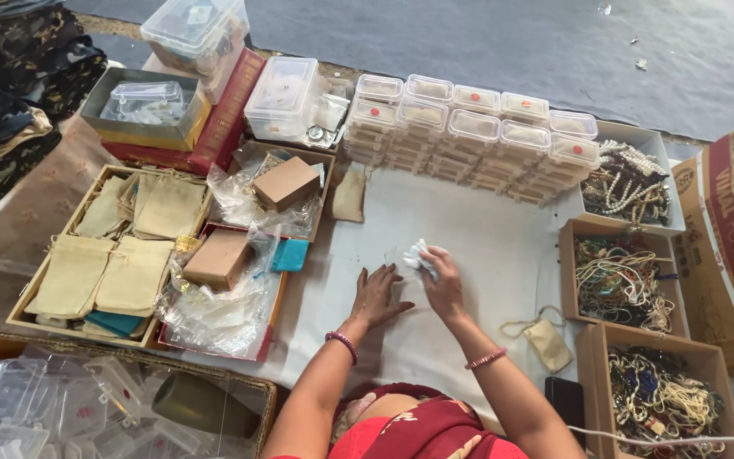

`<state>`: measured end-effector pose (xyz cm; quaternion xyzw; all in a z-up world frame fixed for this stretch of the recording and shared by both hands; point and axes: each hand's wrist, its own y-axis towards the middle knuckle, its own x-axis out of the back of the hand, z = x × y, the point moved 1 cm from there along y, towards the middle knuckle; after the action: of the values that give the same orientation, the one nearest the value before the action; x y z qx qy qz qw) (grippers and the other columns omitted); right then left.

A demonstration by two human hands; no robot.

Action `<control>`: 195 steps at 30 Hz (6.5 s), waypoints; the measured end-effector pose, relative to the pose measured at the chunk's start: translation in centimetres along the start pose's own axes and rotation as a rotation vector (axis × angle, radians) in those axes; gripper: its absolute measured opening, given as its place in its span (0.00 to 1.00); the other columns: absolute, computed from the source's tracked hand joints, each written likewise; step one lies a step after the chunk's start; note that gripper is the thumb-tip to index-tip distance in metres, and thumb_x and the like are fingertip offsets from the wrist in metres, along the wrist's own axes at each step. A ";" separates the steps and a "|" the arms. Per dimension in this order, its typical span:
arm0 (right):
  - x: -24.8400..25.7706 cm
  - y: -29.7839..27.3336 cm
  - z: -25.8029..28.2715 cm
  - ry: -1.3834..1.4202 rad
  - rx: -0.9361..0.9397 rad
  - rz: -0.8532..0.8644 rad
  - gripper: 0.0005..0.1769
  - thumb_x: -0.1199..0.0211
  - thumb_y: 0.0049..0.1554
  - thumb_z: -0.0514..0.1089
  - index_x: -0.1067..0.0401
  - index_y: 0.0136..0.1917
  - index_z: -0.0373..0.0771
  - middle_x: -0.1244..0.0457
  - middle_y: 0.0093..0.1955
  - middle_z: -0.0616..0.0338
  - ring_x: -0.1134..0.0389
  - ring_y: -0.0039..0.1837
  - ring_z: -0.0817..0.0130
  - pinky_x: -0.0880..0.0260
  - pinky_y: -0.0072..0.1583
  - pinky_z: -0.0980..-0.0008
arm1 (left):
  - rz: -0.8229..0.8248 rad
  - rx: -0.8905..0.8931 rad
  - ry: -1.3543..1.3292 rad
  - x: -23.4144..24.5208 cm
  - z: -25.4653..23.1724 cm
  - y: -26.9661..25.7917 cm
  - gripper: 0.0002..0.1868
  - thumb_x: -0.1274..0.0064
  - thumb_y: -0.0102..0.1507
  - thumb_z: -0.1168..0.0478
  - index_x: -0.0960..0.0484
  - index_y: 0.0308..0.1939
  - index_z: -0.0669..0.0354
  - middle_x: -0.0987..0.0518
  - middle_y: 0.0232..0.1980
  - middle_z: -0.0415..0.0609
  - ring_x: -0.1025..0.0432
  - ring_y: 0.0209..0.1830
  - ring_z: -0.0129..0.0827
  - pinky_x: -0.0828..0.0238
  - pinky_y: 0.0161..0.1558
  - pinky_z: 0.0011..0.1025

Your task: The person wipes a beaded necklace with a white cloth on a table, then places the necklace into a small cloth pouch and ties it closed. The person then wipes a clear plastic container with the cloth and places the pouch inside the container.

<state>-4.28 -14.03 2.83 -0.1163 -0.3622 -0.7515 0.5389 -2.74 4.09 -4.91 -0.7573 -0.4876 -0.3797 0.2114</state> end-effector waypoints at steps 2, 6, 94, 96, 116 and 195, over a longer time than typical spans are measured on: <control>-1.3 0.6 0.6 -0.167 0.184 0.230 0.20 0.33 0.57 0.42 0.26 0.63 0.38 0.37 0.69 0.46 0.36 0.69 0.47 0.36 0.67 0.56 | 0.019 -0.014 0.073 -0.6 0.6 -0.1 0.47 0.38 0.55 0.30 0.29 0.66 0.58 0.36 0.75 0.54 0.51 0.82 0.45 0.67 0.78 0.59; -0.7 2.0 -3.3 -0.392 0.578 0.678 0.25 0.36 0.56 0.45 0.27 0.64 0.33 0.38 0.70 0.45 0.38 0.71 0.47 0.39 0.68 0.53 | -0.173 -0.037 0.129 -0.5 0.1 -1.7 0.42 0.37 0.55 0.32 0.26 0.62 0.55 0.41 0.78 0.61 0.50 0.80 0.51 0.64 0.77 0.54; -6.8 1.6 -8.0 -0.402 -0.042 0.383 0.23 0.36 0.57 0.46 0.29 0.64 0.34 0.38 0.69 0.40 0.37 0.67 0.45 0.37 0.67 0.54 | -0.114 -0.094 0.125 0.5 -0.9 -2.1 0.52 0.39 0.53 0.29 0.34 0.73 0.51 0.39 0.78 0.58 0.45 0.78 0.43 0.62 0.77 0.54; -8.2 0.4 -8.3 -0.442 0.118 0.440 0.25 0.36 0.55 0.43 0.30 0.66 0.34 0.40 0.71 0.38 0.38 0.70 0.42 0.38 0.69 0.53 | -0.126 -0.083 0.116 0.1 -0.5 -2.4 0.53 0.39 0.52 0.28 0.33 0.73 0.53 0.38 0.78 0.56 0.44 0.78 0.42 0.61 0.77 0.54; -7.6 1.5 -7.7 -0.300 0.079 0.376 0.23 0.48 0.52 0.28 0.23 0.57 0.39 0.32 0.57 0.48 0.31 0.61 0.49 0.32 0.64 0.56 | -0.131 -0.116 0.191 -0.4 -0.8 -2.5 0.55 0.45 0.52 0.23 0.30 0.69 0.59 0.38 0.78 0.58 0.49 0.81 0.46 0.67 0.78 0.54; -1.7 1.6 -5.5 -0.209 -0.075 0.570 0.18 0.46 0.59 0.39 0.23 0.60 0.40 0.33 0.61 0.46 0.34 0.65 0.44 0.33 0.66 0.50 | 0.003 -0.053 0.196 0.8 -2.3 -2.1 0.57 0.41 0.48 0.22 0.32 0.67 0.59 0.37 0.76 0.55 0.50 0.80 0.44 0.70 0.77 0.57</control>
<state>-1.01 -16.66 -1.37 -0.3099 -0.3405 -0.5669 0.6831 -5.32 3.86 -2.99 -0.7225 -0.4533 -0.4644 0.2384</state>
